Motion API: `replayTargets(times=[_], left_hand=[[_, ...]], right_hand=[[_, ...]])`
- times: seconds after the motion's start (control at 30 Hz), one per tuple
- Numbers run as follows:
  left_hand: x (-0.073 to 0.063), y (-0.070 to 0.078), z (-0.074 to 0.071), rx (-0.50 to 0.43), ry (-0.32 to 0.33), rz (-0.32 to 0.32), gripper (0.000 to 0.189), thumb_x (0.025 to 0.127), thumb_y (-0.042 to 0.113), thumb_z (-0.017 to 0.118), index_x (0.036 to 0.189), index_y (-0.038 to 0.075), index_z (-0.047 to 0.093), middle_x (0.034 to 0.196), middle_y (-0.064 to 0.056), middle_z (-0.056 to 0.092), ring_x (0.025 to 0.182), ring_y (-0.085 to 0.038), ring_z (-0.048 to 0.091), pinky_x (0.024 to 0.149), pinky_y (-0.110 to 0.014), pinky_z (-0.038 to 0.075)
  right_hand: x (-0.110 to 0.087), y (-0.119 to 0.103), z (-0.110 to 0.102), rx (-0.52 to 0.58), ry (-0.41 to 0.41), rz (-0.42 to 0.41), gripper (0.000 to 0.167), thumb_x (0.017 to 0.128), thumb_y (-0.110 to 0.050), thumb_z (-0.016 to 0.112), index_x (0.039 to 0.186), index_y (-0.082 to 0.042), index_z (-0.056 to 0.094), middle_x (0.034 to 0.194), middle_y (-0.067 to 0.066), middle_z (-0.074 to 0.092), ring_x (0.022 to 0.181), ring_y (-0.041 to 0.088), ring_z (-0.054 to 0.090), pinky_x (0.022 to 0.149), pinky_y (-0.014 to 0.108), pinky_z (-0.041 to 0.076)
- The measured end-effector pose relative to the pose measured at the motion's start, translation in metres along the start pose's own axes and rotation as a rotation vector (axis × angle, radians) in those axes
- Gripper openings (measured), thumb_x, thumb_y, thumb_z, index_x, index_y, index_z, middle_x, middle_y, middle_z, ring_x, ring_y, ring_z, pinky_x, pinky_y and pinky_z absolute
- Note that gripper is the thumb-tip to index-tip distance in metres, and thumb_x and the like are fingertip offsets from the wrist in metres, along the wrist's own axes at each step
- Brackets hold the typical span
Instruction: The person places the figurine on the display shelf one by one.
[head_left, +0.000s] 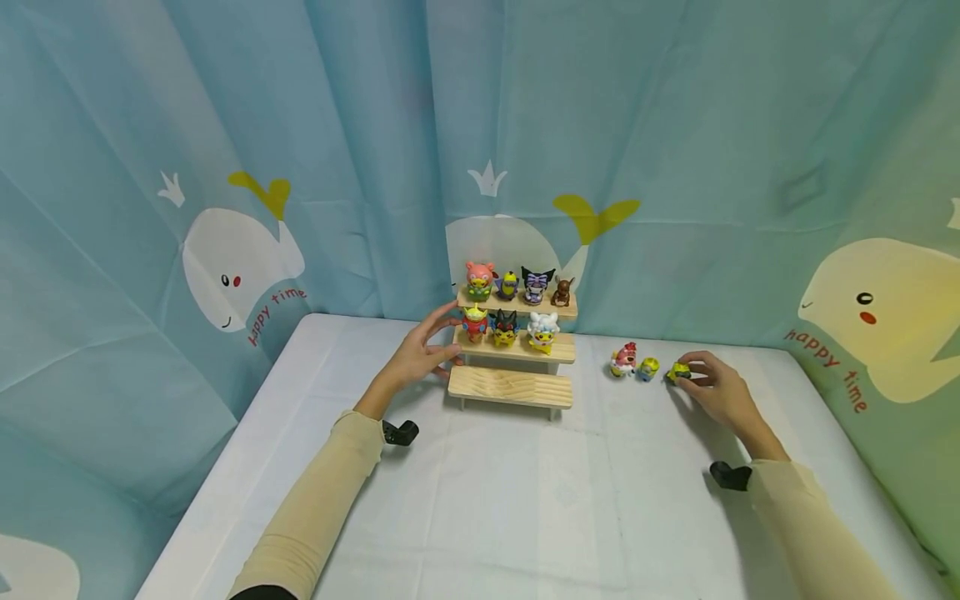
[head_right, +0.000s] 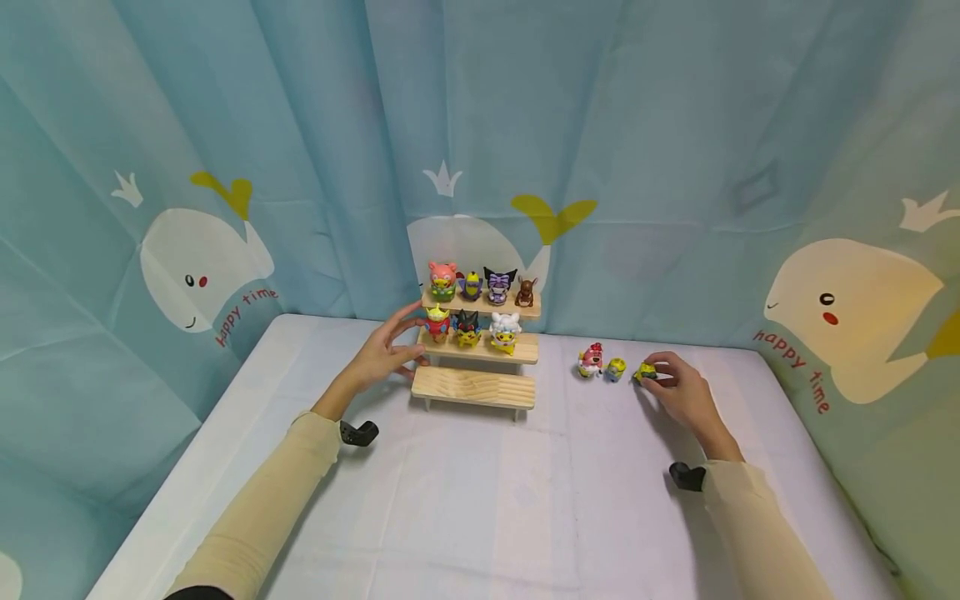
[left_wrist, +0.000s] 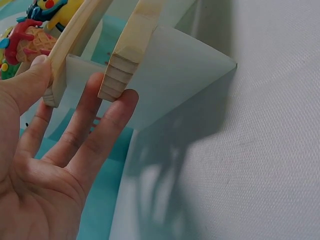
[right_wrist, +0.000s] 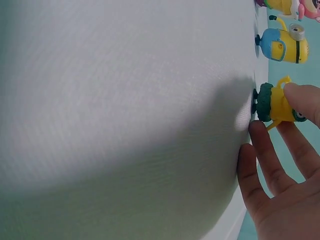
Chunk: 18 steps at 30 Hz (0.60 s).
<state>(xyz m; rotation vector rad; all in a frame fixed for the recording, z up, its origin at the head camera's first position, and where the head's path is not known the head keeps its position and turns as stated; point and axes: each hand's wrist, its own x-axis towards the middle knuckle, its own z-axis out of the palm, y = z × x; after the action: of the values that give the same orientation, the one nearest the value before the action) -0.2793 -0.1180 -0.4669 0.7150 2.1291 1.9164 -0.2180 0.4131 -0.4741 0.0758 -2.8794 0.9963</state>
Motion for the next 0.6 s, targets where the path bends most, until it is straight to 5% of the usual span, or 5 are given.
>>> replayTargets(times=[0.6], left_hand=[[0.0,0.0008,0.0017,0.002,0.002,-0.002,0.074,0.103,0.01,0.065,0.163,0.037,0.028,0.157,-0.008,0.043,0.094,-0.041,0.073,0.068,-0.065,0.059]], right_hand=[[-0.0023,-0.0043,-0.0026,-0.055,0.087,-0.08,0.032,0.101,-0.018,0.069,0.128,-0.003,0.06,0.128,0.036,0.061,0.098,0.051,0.068,0.079,0.063,0.057]])
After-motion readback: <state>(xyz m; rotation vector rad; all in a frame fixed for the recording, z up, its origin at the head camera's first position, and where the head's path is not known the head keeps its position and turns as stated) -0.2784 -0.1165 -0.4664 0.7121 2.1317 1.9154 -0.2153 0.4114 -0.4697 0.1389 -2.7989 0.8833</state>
